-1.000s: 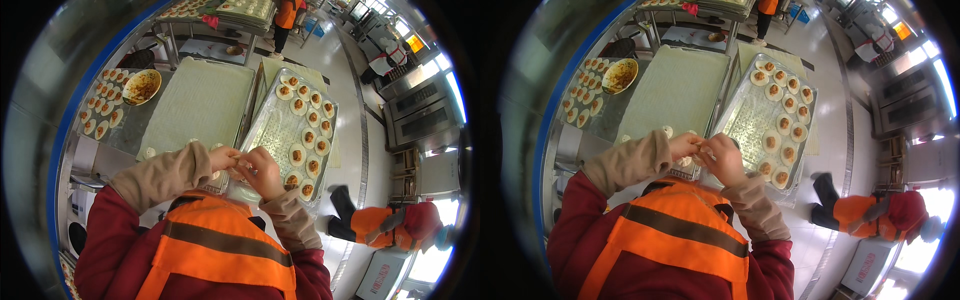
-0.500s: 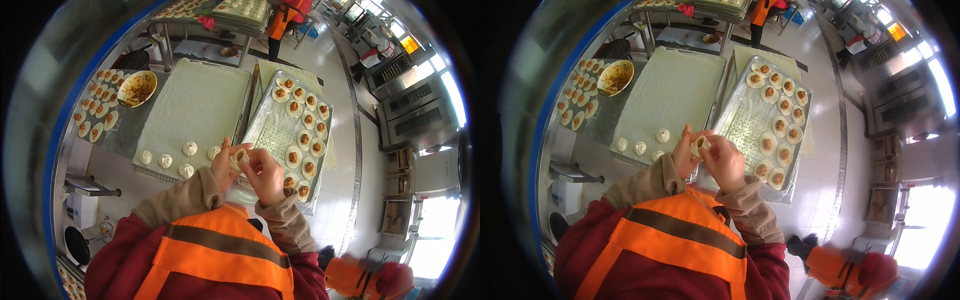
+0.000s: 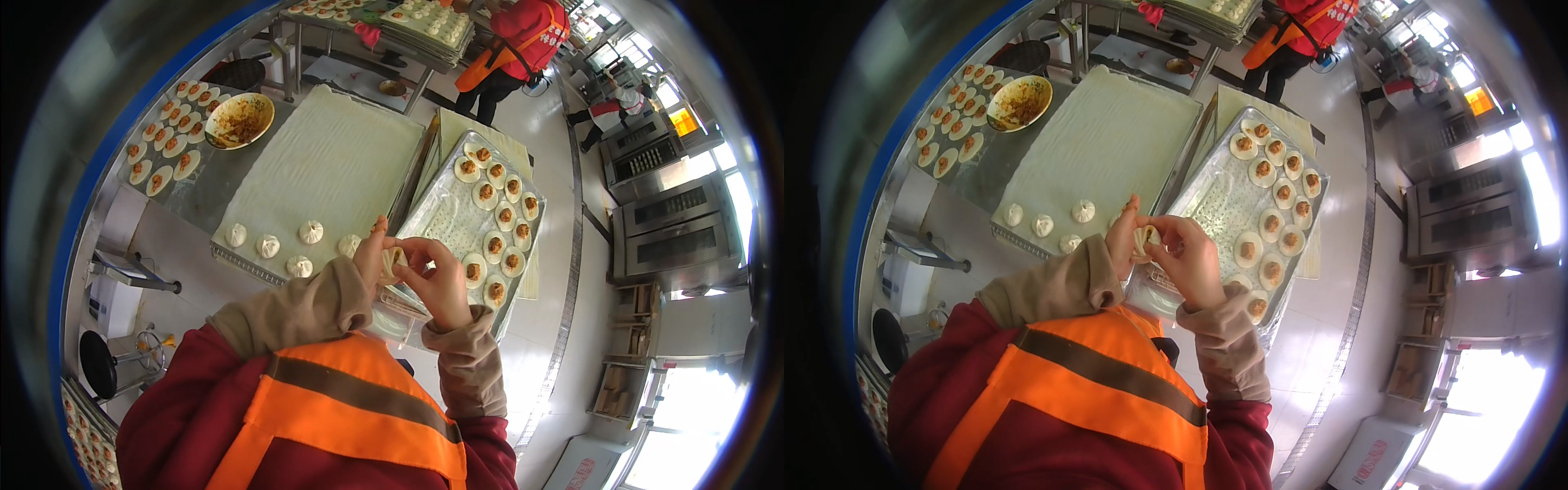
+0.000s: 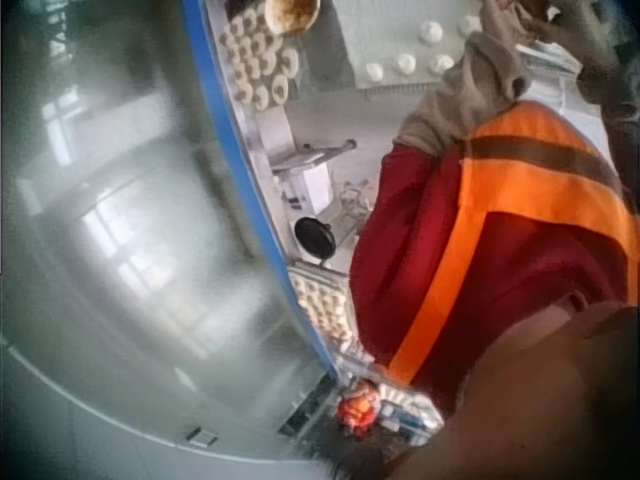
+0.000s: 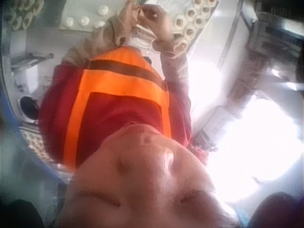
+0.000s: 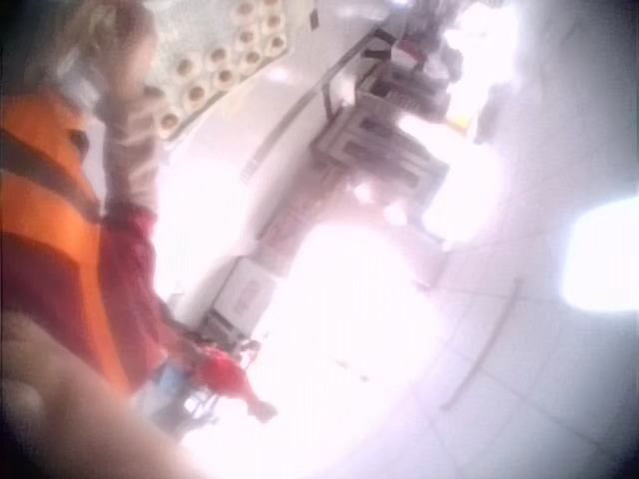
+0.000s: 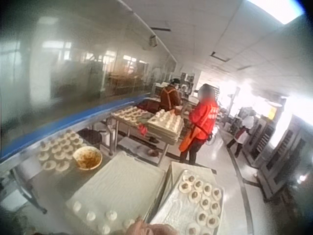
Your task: The person repeatedly picks up round dough pieces, places a small amount of filling in the center, and pleats the edges to seal them into buns. The finished buns are placed on a tray. The process is repeated continuously throughout the clip.
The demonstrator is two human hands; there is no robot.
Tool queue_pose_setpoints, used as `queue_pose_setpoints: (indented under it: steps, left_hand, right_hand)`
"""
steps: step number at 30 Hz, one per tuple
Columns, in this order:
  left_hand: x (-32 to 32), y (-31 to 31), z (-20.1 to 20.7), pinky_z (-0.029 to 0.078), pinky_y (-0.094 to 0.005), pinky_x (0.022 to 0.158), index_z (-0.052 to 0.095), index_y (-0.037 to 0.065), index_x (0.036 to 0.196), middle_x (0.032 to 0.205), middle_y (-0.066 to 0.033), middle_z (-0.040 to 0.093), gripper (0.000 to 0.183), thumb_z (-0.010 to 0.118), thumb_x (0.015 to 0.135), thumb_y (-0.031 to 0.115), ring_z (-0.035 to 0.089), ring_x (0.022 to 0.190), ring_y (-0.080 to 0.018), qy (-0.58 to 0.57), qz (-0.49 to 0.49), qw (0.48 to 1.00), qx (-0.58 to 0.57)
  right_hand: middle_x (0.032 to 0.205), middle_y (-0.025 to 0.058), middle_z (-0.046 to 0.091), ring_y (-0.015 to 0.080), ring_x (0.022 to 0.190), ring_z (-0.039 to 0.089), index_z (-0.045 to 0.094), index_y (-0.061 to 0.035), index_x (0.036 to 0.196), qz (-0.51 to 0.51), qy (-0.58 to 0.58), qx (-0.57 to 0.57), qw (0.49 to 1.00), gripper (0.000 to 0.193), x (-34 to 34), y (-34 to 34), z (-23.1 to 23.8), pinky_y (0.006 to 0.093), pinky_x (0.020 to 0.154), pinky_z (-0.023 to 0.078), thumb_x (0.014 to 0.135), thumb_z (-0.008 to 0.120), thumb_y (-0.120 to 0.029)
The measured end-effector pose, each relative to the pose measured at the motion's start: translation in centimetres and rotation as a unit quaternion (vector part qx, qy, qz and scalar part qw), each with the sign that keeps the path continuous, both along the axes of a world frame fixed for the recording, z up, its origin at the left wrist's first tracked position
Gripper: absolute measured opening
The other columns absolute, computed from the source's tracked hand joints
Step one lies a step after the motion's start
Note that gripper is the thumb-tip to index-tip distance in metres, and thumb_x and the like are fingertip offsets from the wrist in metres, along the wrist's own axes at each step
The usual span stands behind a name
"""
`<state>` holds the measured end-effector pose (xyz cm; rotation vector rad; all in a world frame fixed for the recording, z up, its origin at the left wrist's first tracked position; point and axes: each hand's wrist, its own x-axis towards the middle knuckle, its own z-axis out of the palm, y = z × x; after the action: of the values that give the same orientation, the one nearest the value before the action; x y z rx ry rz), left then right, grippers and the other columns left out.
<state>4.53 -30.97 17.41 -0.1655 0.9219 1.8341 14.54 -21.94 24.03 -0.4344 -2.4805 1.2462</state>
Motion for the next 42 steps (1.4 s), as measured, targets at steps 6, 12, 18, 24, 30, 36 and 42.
queue_pose_setpoints:
  steps: [6, 12, 18, 24, 30, 36, 42]
  left_hand:
    - [-1.0, -1.3, -1.0, 0.051, -0.0300, 0.052, 0.066, 0.002, 0.092, 0.073, -0.0078, 0.066, 0.076, 0.034, 0.095, 0.070, 0.062, 0.058, -0.0180, 0.019, -0.104, 0.992, -0.066]
    - [-1.5, -1.6, -0.7, 0.050, -0.0305, 0.049, 0.066, 0.001, 0.096, 0.076, -0.0085, 0.068, 0.079, 0.033, 0.093, 0.073, 0.064, 0.059, -0.0183, 0.067, -0.133, 0.986, -0.077]
    - [-1.6, -2.6, -0.1, 0.048, -0.0310, 0.046, 0.066, 0.002, 0.098, 0.068, -0.0078, 0.064, 0.088, 0.025, 0.089, 0.080, 0.063, 0.057, -0.0174, 0.045, -0.176, 0.983, 0.020]
    - [-3.1, -3.3, -0.3, 0.047, -0.0321, 0.047, 0.064, 0.000, 0.100, 0.069, -0.0086, 0.063, 0.093, 0.021, 0.089, 0.081, 0.059, 0.052, -0.0201, 0.122, -0.345, 0.930, 0.036]
    - [-1.3, -3.4, 1.2, 0.045, -0.0319, 0.045, 0.059, 0.001, 0.111, 0.073, -0.0073, 0.063, 0.093, 0.019, 0.088, 0.082, 0.060, 0.054, -0.0201, -0.015, -0.162, 0.986, 0.023]
    - [-1.9, -4.6, 0.2, 0.050, -0.0289, 0.055, 0.060, 0.003, 0.109, 0.092, -0.0079, 0.065, 0.085, 0.026, 0.090, 0.078, 0.062, 0.067, -0.0170, 0.026, -0.314, 0.947, 0.064]
    - [0.3, -3.8, 0.0, 0.051, -0.0277, 0.067, 0.061, 0.005, 0.098, 0.088, -0.0066, 0.065, 0.075, 0.028, 0.095, 0.072, 0.063, 0.075, -0.0155, -0.010, -0.150, 0.988, 0.021]
  right_hand:
    - [0.078, 0.0083, 0.069, 0.0148, 0.063, 0.067, 0.071, -0.0007, 0.092, 0.119, 0.003, 0.132, 0.984, 0.017, 0.3, -0.1, 0.8, 0.0270, 0.059, 0.053, 0.077, 0.078, -0.003]
    - [0.075, 0.0091, 0.068, 0.0150, 0.063, 0.067, 0.070, 0.0007, 0.091, 0.106, -0.044, -0.001, 0.993, 0.014, -0.8, 0.2, 1.2, 0.0271, 0.060, 0.053, 0.078, 0.076, -0.002]
    - [0.078, 0.0086, 0.068, 0.0159, 0.066, 0.067, 0.069, 0.0004, 0.092, 0.105, -0.079, 0.072, 0.989, 0.015, -0.5, -0.5, 2.5, 0.0281, 0.060, 0.053, 0.078, 0.074, -0.001]
    - [0.075, 0.0073, 0.065, 0.0192, 0.065, 0.067, 0.067, -0.0018, 0.087, 0.176, 0.020, 0.228, 0.957, 0.010, -0.2, -2.0, 2.9, 0.0288, 0.057, 0.053, 0.079, 0.073, -0.001]
    - [0.075, 0.0073, 0.067, 0.0152, 0.069, 0.069, 0.068, 0.0006, 0.091, 0.032, -0.072, -0.106, 0.991, 0.009, 0.5, -2.3, 2.4, 0.0266, 0.061, 0.054, 0.085, 0.071, -0.005]
    - [0.072, 0.0056, 0.065, 0.0110, 0.062, 0.063, 0.067, -0.0019, 0.097, 0.094, -0.056, 0.042, 0.993, 0.026, 1.9, -3.0, 1.9, 0.0254, 0.058, 0.050, 0.078, 0.081, -0.012]
    - [0.070, 0.0040, 0.066, 0.0086, 0.062, 0.064, 0.065, -0.0013, 0.099, 0.016, -0.100, -0.054, 0.993, 0.025, 2.5, -3.1, 1.3, 0.0239, 0.057, 0.051, 0.079, 0.079, -0.008]
